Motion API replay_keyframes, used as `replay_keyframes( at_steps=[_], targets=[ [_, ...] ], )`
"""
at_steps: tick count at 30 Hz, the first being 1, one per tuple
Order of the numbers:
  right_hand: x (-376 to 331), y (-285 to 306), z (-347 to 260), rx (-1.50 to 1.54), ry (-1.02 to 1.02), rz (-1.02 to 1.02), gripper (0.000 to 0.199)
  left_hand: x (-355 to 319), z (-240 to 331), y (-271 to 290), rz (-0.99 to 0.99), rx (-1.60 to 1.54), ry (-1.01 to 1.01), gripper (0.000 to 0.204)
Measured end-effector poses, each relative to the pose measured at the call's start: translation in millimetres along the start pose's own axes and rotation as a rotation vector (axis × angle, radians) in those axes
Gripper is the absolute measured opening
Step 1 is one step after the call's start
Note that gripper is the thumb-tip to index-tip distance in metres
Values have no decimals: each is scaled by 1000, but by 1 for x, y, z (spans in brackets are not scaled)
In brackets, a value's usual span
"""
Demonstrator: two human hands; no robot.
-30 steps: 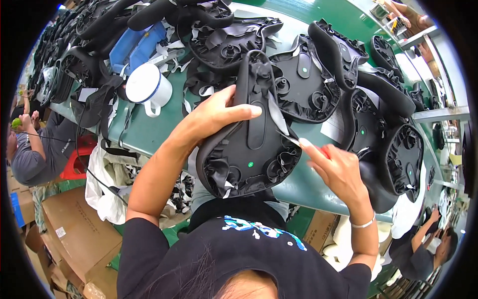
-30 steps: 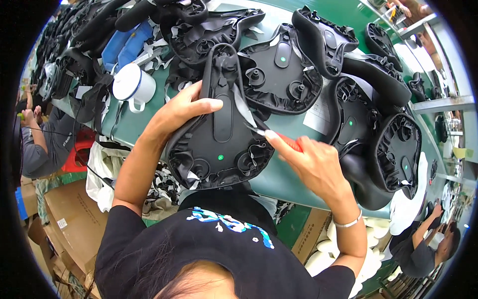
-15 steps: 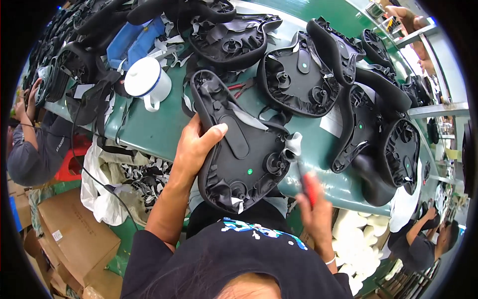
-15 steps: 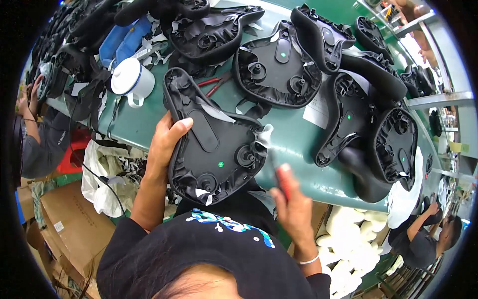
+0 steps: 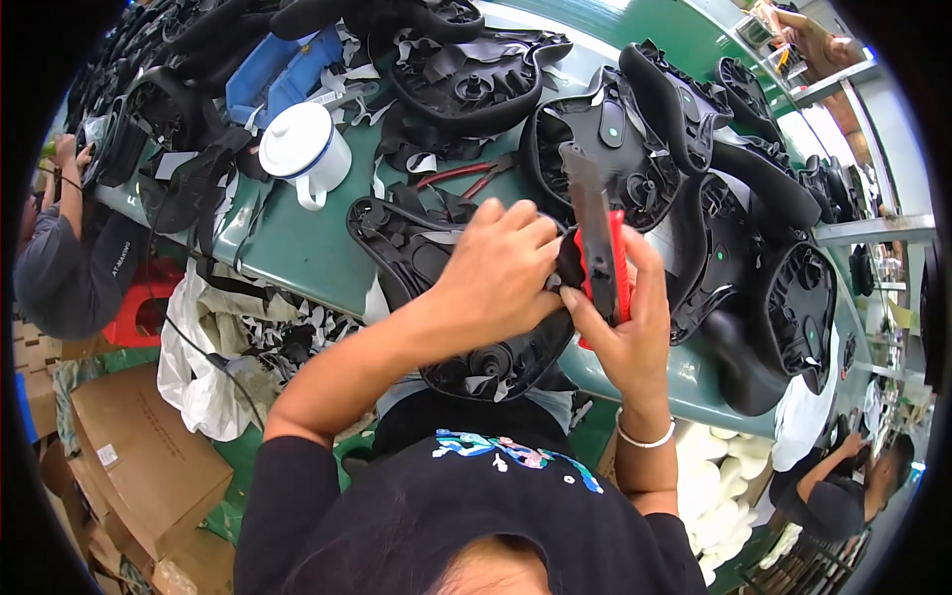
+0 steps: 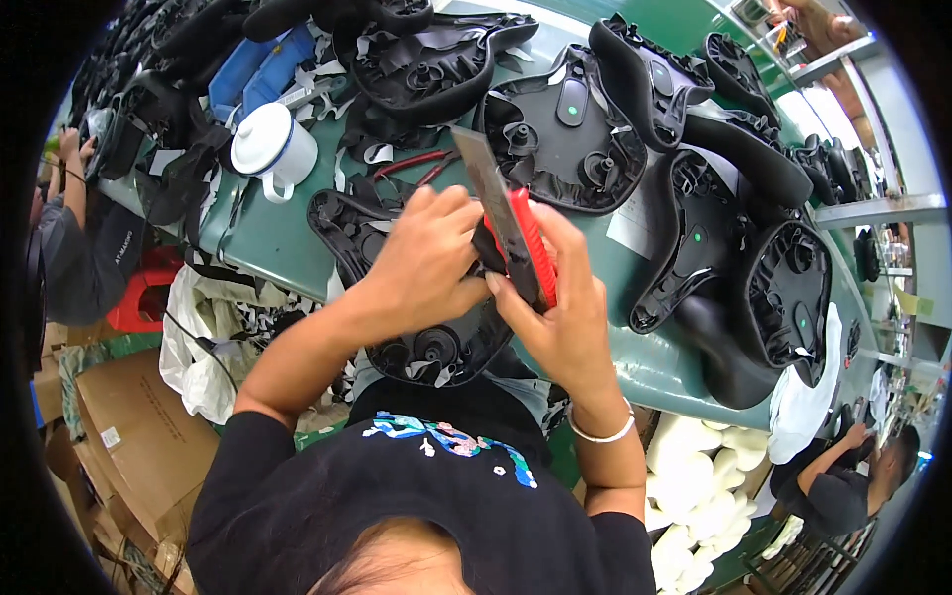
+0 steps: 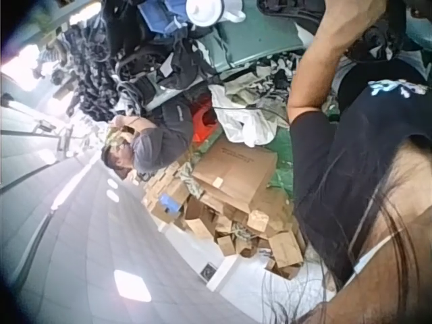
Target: Trimming excess plastic material and assembling components of bicycle seats using a utility knife.
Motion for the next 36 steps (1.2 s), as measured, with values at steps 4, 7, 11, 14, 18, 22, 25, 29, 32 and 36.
replay_keyframes(
  at_steps=[4,7,11,14,18,22,25,29,32,36],
  targets=[
    [-38,47,32,-155,5,-93,63,9,-13,-6,-227,-143,48,21],
    [-48,52,37,-448,139,-366,60,10,-8,-8,-196,-252,86,24],
    [-52,39,30,-489,78,-313,60,19,-15,-7,-173,-490,244,27],
    [-51,39,34,-346,104,-163,58,19,-13,-4,-113,-471,209,25],
    [-36,41,30,-382,129,-207,59,13,-15,-8,-145,-323,121,24],
    [-38,38,36,-533,151,-361,62,17,-12,-7,-155,-351,118,25],
    [-57,28,29,-623,85,-376,63,20,-34,-5,-267,-816,311,23],
    [-89,11,-8,-586,-271,-328,59,41,-58,33,427,-2295,102,19],
    [-82,14,-6,-495,-207,-241,52,38,-58,16,73,-1879,258,26],
    [-52,28,-2,-659,-119,-355,51,19,-47,9,8,-274,449,36]
  ],
)
Point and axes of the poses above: each hand's wrist, its own x-axis towards the middle knuckle, its own y-axis out of the back of the hand, z = x × y, the point moved 1 cm from there along x, towards the middle knuckle, and after that the axes turned 11 degrees about y, right-handed, at the moved point
